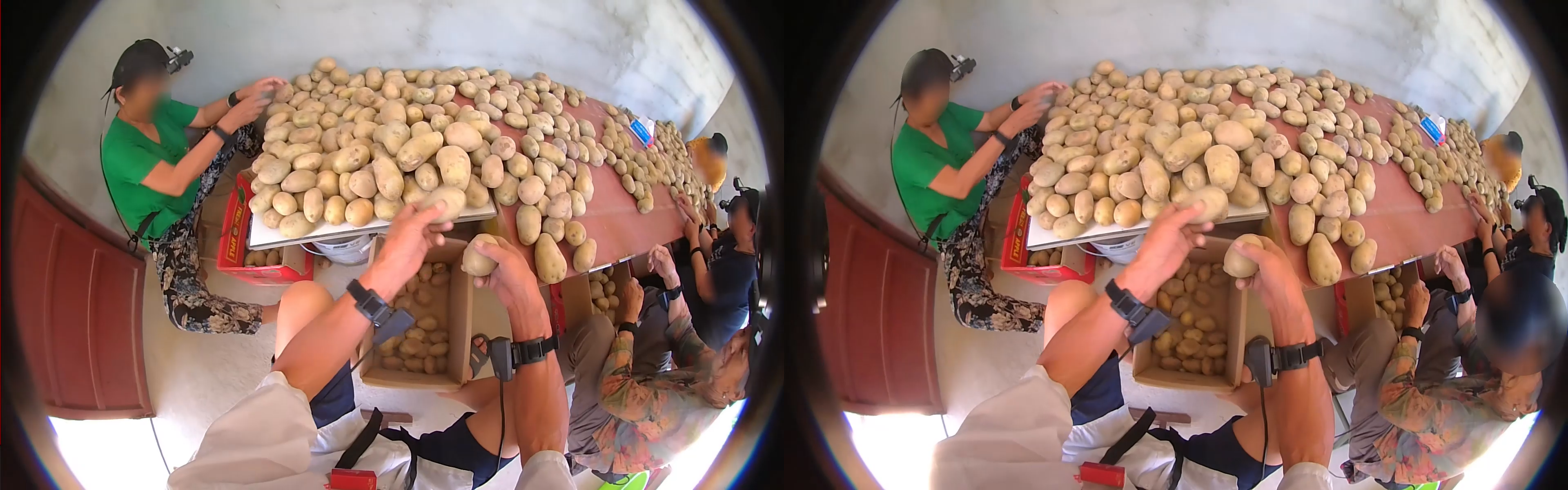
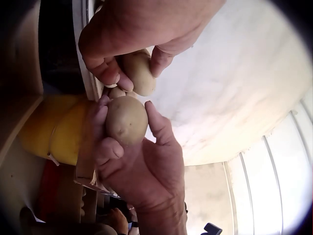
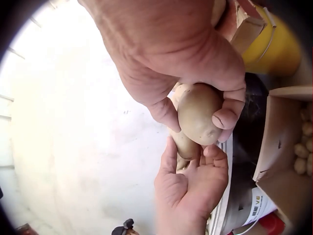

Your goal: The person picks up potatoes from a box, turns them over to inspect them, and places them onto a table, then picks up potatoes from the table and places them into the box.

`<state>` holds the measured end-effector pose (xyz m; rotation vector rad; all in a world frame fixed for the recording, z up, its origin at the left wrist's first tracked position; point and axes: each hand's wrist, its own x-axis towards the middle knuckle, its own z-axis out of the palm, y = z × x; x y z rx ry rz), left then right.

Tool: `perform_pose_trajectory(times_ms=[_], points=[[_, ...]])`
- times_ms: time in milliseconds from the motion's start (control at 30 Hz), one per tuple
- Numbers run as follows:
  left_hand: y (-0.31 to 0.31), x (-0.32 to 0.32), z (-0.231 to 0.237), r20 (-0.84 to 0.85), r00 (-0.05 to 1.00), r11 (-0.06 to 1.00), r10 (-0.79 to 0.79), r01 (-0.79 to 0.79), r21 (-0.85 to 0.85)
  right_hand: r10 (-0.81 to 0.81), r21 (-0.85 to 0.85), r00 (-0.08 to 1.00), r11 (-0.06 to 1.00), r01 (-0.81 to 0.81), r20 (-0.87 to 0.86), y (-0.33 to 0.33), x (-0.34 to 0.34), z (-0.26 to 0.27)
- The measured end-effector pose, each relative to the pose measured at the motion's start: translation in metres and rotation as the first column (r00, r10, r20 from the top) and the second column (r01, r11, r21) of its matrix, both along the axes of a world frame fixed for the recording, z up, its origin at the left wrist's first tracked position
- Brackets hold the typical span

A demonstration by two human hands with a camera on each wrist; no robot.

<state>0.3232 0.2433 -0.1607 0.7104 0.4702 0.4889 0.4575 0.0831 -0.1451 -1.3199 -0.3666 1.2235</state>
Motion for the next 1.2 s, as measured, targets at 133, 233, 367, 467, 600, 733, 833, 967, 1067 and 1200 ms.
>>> perform_pose_trajectory(times_ms=[133,233,367,467,600,733,833,967,1067,1200], points=[[0.045,-0.024,0.024,0.022,0.956,0.944,0.294,-0.294,0.148,-0.029,0.044,0.999,0.999,0.031,-0.039,0.003,-0.019,0.020],[0.079,-0.035,0.032,0.203,0.909,0.918,0.363,-0.386,0.090,-0.042,0.075,0.997,0.996,0.047,-0.059,0.001,-0.027,0.022],[0.108,-0.044,0.017,0.152,0.940,0.941,0.305,-0.322,0.104,-0.051,0.104,0.993,0.993,0.061,-0.102,0.002,-0.034,0.022],[0.118,-0.049,-0.004,0.132,0.950,0.944,0.283,-0.300,0.136,-0.074,0.123,0.989,0.988,0.090,-0.126,0.004,-0.037,0.013],[0.118,-0.057,-0.010,0.004,0.985,0.963,0.172,-0.169,0.208,0.024,0.215,0.997,0.977,-0.009,-0.070,0.010,-0.033,-0.005],[0.126,-0.062,-0.013,-0.039,0.993,0.979,0.110,-0.101,0.176,-0.070,0.225,0.991,0.970,0.094,-0.112,0.014,-0.037,-0.001],[0.131,-0.060,-0.017,-0.088,0.991,0.982,0.102,-0.085,0.171,-0.139,0.193,0.978,0.967,0.168,-0.154,0.014,-0.040,0.006],[0.128,-0.057,-0.018,-0.103,0.988,0.976,0.118,-0.096,0.196,-0.183,0.223,0.965,0.949,0.224,-0.189,0.014,-0.042,0.006],[0.124,-0.055,-0.015,-0.139,0.983,0.971,0.121,-0.088,0.222,-0.172,0.234,0.972,0.950,0.207,-0.160,0.014,-0.041,0.002],[0.115,-0.052,-0.016,-0.117,0.984,0.972,0.132,-0.106,0.208,-0.169,0.221,0.977,0.956,0.195,-0.130,0.015,-0.041,0.003]])
